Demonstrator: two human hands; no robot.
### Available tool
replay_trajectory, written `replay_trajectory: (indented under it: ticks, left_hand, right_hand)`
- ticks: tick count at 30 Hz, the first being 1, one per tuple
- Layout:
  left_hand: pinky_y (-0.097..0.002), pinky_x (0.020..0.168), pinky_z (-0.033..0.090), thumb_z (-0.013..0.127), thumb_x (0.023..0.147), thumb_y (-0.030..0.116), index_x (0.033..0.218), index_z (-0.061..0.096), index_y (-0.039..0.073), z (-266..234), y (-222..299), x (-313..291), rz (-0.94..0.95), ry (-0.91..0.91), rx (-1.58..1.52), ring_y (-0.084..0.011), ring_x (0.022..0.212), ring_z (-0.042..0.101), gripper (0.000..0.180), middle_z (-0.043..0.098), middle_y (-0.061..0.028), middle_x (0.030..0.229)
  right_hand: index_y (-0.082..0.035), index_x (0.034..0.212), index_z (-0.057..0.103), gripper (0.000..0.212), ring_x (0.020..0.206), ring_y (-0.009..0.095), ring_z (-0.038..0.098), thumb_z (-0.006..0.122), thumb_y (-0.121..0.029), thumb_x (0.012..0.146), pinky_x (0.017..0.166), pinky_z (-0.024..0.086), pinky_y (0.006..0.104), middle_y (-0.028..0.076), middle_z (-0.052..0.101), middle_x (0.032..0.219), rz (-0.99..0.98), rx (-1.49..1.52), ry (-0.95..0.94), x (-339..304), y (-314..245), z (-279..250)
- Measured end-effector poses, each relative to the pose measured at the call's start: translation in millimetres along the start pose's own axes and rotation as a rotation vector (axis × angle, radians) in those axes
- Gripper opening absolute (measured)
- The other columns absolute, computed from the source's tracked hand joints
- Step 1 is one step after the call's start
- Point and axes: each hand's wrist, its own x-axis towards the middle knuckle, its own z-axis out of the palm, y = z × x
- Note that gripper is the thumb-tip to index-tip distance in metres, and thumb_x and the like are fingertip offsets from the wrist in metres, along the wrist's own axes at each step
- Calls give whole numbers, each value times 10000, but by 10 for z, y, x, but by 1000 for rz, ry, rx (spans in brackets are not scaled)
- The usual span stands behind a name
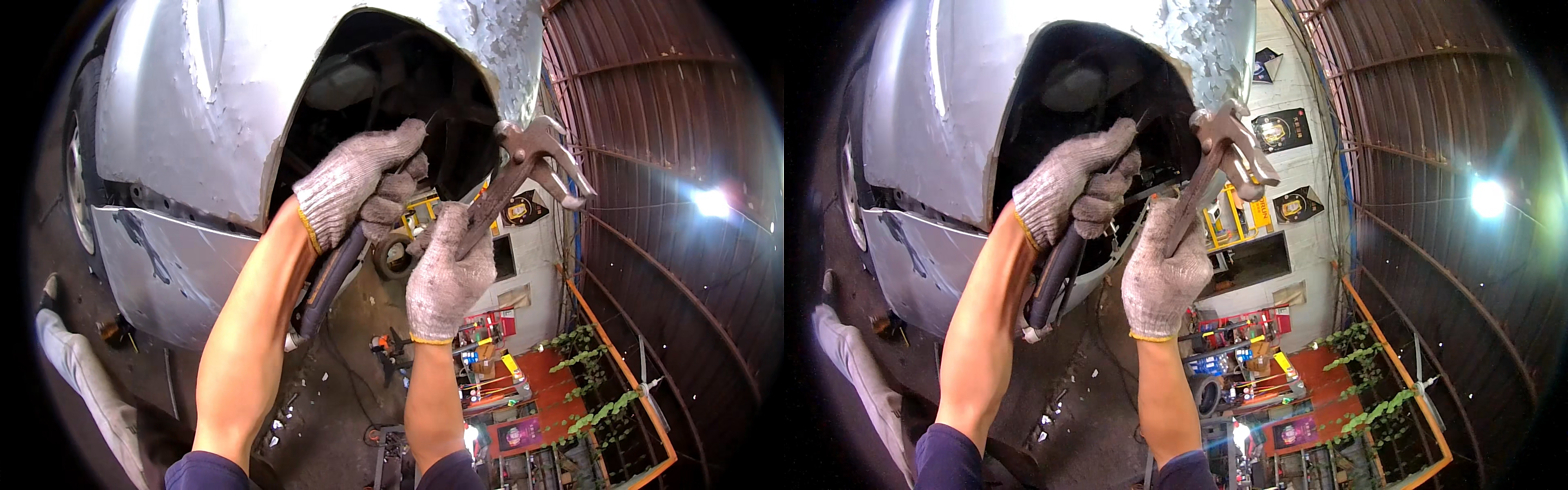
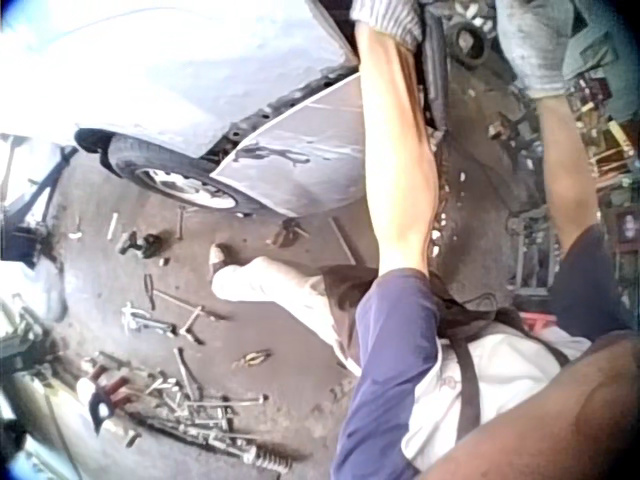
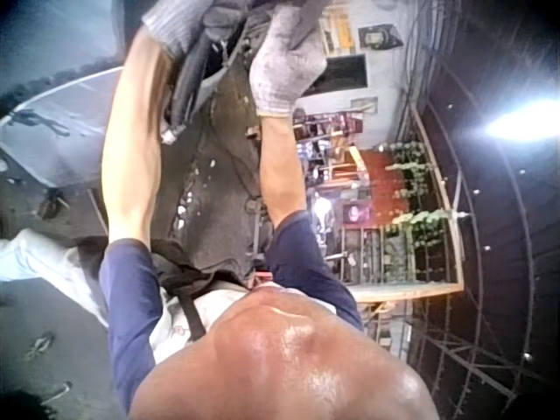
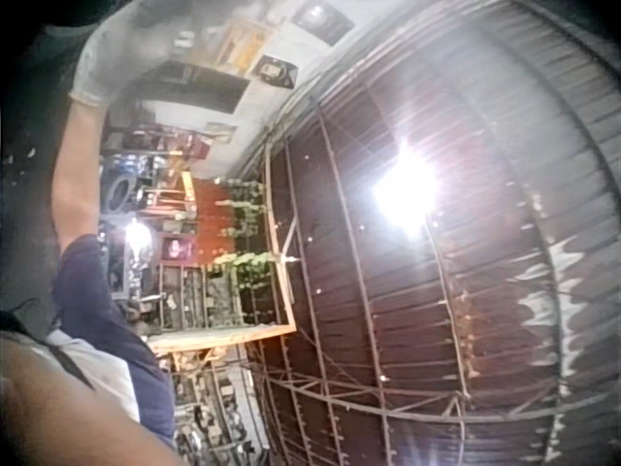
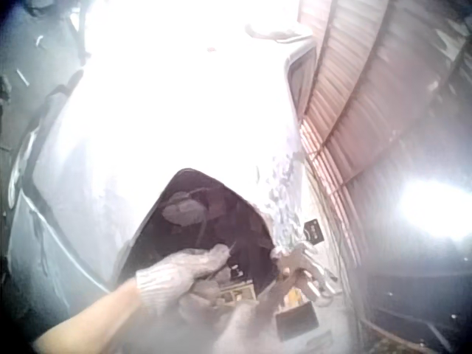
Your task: The person works on the front of a silver car in a garage. They use a hammer and a metal tool to tap and shape the hood and front fender area, repeatedly striking the metal to smooth out dents and align the panels.
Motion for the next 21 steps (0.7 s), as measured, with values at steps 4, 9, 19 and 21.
replay_trajectory:
  ticks: [4,9,19,21]
  left_hand:
    - [-224,340,227,561,994,559,792,506,148,-7,13,-15,-6,22,-12,-34,369,291,461,326,97,534]
    - [-225,333,235,553,995,565,825,509,144,21,-26,32,-15,27,-14,-37,368,293,456,329,101,534]
    - [-233,346,245,562,991,562,838,512,141,-44,-64,36,40,48,-66,-48,375,307,451,358,86,555]
    - [-233,347,250,558,993,561,836,510,142,-8,-47,50,43,60,-32,-47,378,299,450,354,89,555]
  right_hand:
    - [-1,940,638,304,581,109,577,535,-261,1058,582,460,272,29,608,671,-61,220,178,-9,-413,-34]
    - [-13,932,602,252,559,96,548,568,-239,1038,522,431,267,3,573,659,-119,-28,-67,21,-55,-85]
    - [10,963,623,269,584,124,600,616,-254,1017,556,470,278,48,627,697,-187,93,101,-123,-1,37]
    - [14,962,626,280,586,117,598,636,-262,1005,557,469,283,40,621,685,-208,61,112,-83,17,101]
